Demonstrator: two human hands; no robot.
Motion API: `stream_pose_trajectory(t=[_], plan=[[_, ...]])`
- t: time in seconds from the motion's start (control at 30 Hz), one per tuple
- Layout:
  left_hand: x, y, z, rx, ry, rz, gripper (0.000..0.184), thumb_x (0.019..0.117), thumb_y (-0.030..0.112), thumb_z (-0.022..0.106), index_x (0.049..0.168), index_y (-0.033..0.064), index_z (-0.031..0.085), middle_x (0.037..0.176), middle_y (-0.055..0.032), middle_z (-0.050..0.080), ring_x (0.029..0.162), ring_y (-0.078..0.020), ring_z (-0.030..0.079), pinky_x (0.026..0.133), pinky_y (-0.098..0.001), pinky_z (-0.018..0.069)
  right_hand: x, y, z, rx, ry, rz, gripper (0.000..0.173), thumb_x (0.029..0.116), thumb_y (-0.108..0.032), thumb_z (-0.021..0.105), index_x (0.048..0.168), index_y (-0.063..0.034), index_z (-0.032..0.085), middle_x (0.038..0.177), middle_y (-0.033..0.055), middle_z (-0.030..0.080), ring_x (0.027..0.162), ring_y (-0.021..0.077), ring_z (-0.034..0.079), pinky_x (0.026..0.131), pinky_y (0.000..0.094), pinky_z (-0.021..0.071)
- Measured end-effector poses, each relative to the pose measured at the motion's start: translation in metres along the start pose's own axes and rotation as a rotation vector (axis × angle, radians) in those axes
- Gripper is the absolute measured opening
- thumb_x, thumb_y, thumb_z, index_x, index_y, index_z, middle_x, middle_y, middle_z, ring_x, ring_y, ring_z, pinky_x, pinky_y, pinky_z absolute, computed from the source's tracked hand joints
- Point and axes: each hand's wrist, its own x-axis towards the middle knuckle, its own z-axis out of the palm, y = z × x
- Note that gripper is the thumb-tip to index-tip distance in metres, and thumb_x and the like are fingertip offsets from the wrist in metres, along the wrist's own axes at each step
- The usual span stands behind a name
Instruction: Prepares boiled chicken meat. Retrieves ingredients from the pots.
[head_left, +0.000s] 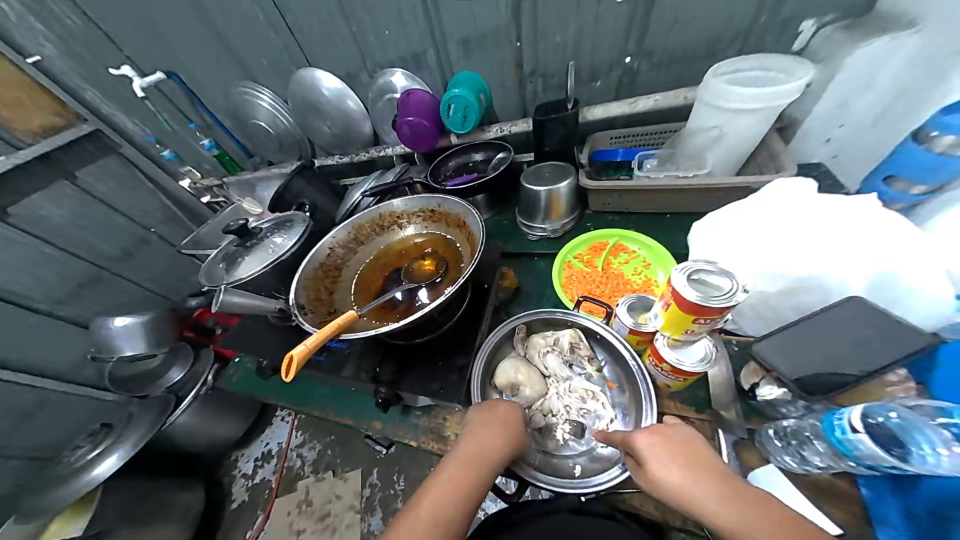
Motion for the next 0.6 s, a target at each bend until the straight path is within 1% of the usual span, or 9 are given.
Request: stream_pose_trajectory(t=[0.1, 0.2, 0.23, 0.27, 0.33, 0.4, 0.47, 0.53, 0.6], plan=[[-0.002, 0.006, -0.004, 0.02, 0.001, -0.013, 0.035, 0.1024, 0.033, 0.051, 0.122, 0.0125, 0.071, 0.127, -0.0172, 0.069, 0.121, -0.0399, 0.064, 0.095, -0.0673, 0.05, -0.001, -0.002, 0.011, 0.002, 0.028, 0.014, 0.052, 0.1043, -0.019, 0.044, 0.152, -0.0389, 0.051, 0.112, 0.0177, 0.075, 0.111, 0.0382, 0.069, 0.106, 0.0589, 0.0411], [-0.005, 0.011, -0.004, 0.018, 0.007, -0.034, 0.034, 0.1018, 0.034, 0.052, 0.12, 0.0117, 0.071, 0.126, -0.0187, 0.069, 0.12, -0.0413, 0.065, 0.093, -0.0676, 0.0506, -0.01, -0.015, 0.011, -0.019, -0.013, 0.033, 0.053, 0.1043, -0.019, 0.043, 0.154, -0.0348, 0.049, 0.111, 0.0196, 0.075, 0.111, 0.0391, 0.069, 0.107, 0.0579, 0.041], [-0.005, 0.01, -0.004, 0.012, 0.006, -0.037, 0.035, 0.1018, 0.034, 0.052, 0.12, 0.0118, 0.071, 0.127, -0.0187, 0.069, 0.12, -0.0413, 0.064, 0.093, -0.0675, 0.0506, -0.016, -0.018, 0.009, -0.034, -0.038, 0.022, 0.052, 0.1042, -0.019, 0.043, 0.154, -0.0334, 0.05, 0.111, 0.02, 0.075, 0.111, 0.0398, 0.069, 0.107, 0.0584, 0.0414], [-0.006, 0.01, -0.004, 0.005, 0.005, -0.039, 0.035, 0.102, 0.035, 0.052, 0.121, 0.012, 0.071, 0.127, -0.0185, 0.069, 0.12, -0.0411, 0.064, 0.093, -0.0676, 0.0506, -0.022, -0.02, 0.008, -0.038, -0.056, -0.001, 0.051, 0.1039, -0.019, 0.044, 0.152, -0.0326, 0.052, 0.111, 0.0199, 0.075, 0.111, 0.0405, 0.069, 0.105, 0.0598, 0.0421], [-0.007, 0.009, -0.002, -0.004, 0.002, -0.037, 0.035, 0.1024, 0.034, 0.051, 0.122, 0.0121, 0.071, 0.128, -0.0181, 0.068, 0.121, -0.041, 0.064, 0.094, -0.0677, 0.0502, -0.031, -0.016, 0.007, -0.017, -0.063, -0.044, 0.047, 0.104, -0.022, 0.046, 0.147, -0.0335, 0.058, 0.114, 0.0189, 0.075, 0.112, 0.0406, 0.068, 0.103, 0.0624, 0.0429], [-0.007, 0.009, -0.002, -0.003, 0.001, -0.035, 0.035, 0.1023, 0.034, 0.051, 0.122, 0.0117, 0.07, 0.128, -0.0183, 0.068, 0.122, -0.0411, 0.064, 0.094, -0.0678, 0.0502, -0.03, -0.009, 0.0, 0.002, 0.012, -0.024, 0.047, 0.1036, -0.02, 0.046, 0.146, -0.0341, 0.059, 0.111, 0.0196, 0.075, 0.11, 0.0417, 0.069, 0.101, 0.0633, 0.0436], [-0.007, 0.01, -0.001, -0.008, 0.008, -0.031, 0.035, 0.1018, 0.034, 0.052, 0.121, 0.0114, 0.07, 0.127, -0.0182, 0.069, 0.121, -0.0408, 0.064, 0.094, -0.0677, 0.0503, -0.021, -0.009, -0.009, 0.017, 0.038, 0.031, 0.049, 0.1048, -0.019, 0.044, 0.15, -0.0362, 0.055, 0.117, 0.0189, 0.074, 0.115, 0.0408, 0.067, 0.105, 0.062, 0.0427], [-0.007, 0.008, 0.001, -0.022, 0.018, -0.027, 0.035, 0.1014, 0.034, 0.052, 0.12, 0.0109, 0.071, 0.126, -0.0186, 0.069, 0.12, -0.0407, 0.065, 0.093, -0.0678, 0.0502, -0.01, -0.011, -0.006, 0.015, 0.012, 0.043, 0.052, 0.1044, -0.019, 0.044, 0.152, -0.038, 0.052, 0.12, 0.018, 0.073, 0.118, 0.0401, 0.066, 0.106, 0.0608, 0.0428], [-0.006, 0.005, 0.002, -0.049, 0.029, -0.028, 0.035, 0.101, 0.033, 0.053, 0.12, 0.011, 0.071, 0.125, -0.0185, 0.069, 0.12, -0.0406, 0.065, 0.094, -0.0678, 0.05, -0.011, -0.007, -0.002, 0.0, -0.021, 0.014, 0.05, 0.1045, -0.02, 0.046, 0.151, -0.0361, 0.054, 0.121, 0.0186, 0.073, 0.118, 0.0413, 0.066, 0.105, 0.0622, 0.0429]])
